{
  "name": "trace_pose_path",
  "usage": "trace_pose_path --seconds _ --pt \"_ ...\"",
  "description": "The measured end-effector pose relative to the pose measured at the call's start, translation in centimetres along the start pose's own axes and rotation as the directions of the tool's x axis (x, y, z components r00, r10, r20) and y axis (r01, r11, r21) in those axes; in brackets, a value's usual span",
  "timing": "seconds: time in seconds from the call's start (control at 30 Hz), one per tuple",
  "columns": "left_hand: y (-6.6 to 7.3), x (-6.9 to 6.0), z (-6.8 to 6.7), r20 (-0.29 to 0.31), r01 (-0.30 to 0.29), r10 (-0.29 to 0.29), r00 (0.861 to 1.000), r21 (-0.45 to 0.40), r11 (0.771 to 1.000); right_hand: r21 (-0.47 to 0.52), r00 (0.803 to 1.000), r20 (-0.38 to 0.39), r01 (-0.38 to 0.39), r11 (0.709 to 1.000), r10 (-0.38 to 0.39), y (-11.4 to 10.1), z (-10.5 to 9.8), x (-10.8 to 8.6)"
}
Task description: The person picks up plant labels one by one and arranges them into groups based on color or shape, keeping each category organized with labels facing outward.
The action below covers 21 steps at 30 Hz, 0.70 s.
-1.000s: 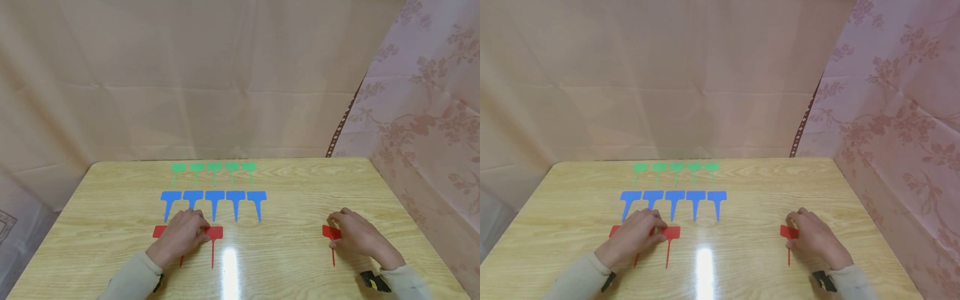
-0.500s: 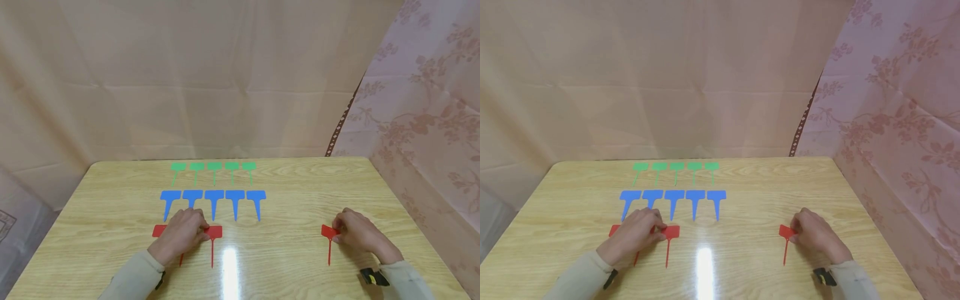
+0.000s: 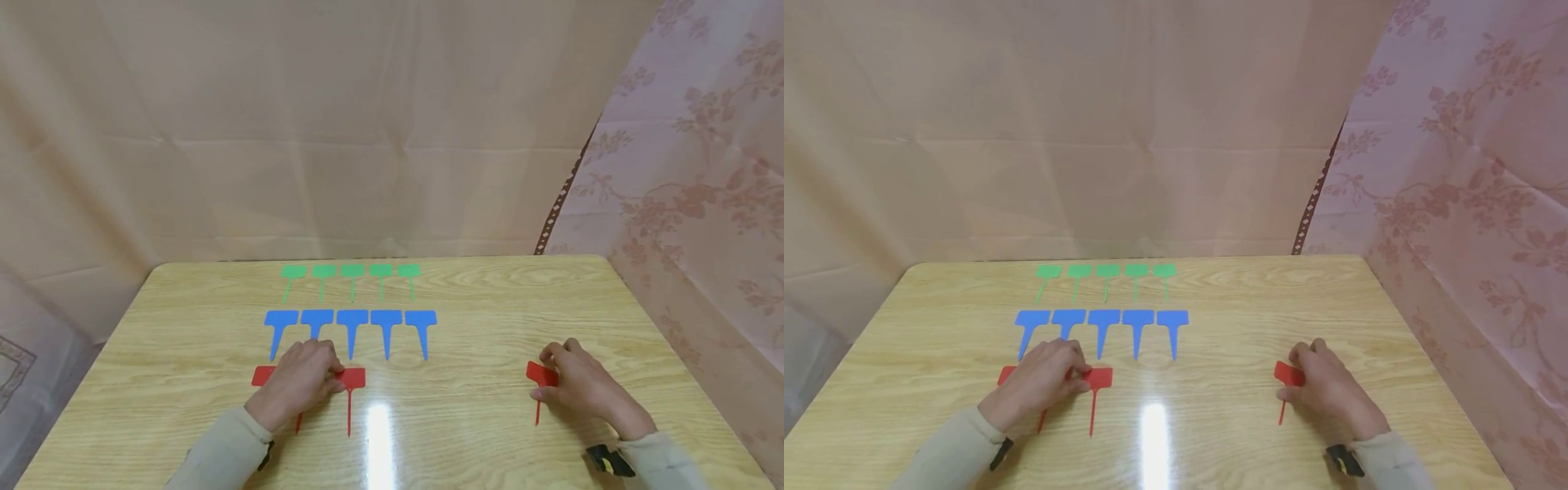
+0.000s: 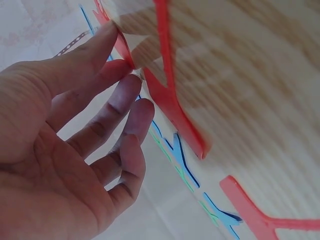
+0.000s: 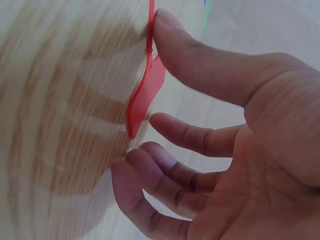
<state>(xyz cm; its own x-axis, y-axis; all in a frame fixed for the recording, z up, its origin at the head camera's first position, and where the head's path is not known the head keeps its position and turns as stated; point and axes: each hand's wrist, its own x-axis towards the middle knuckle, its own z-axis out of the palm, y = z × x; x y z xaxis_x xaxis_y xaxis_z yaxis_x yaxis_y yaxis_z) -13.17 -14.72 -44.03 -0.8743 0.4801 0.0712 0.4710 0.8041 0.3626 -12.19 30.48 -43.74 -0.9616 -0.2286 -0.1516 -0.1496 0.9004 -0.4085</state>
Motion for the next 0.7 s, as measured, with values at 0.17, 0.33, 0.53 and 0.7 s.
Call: trace_pose_path --seconds 0.17,0.33,0.53,0.7 --pt "-0.09 0.0 0.06 0.001 -0.001 0.001 1.0 -0.011 1.0 -0.007 1.0 0.02 0.013 1.0 -0.012 -0.07 -0.25 0.17" --pt "-0.16 0.0 0.07 0.001 -0.007 0.007 1.0 -0.018 1.0 -0.053 0.997 0.017 0.074 0.996 -0.074 0.07 -0.53 0.05" --pt "-0.25 0.02 0.04 0.004 0.001 -0.001 1.0 -0.025 1.0 -0.072 0.992 0.022 0.125 0.99 -0.124 0.39 -0.62 0.32" --pt "-0.27 0.0 -0.01 0.008 0.003 -0.002 1.0 -0.038 0.999 -0.022 0.995 0.076 0.074 0.997 -0.072 0.82 -0.81 0.69"
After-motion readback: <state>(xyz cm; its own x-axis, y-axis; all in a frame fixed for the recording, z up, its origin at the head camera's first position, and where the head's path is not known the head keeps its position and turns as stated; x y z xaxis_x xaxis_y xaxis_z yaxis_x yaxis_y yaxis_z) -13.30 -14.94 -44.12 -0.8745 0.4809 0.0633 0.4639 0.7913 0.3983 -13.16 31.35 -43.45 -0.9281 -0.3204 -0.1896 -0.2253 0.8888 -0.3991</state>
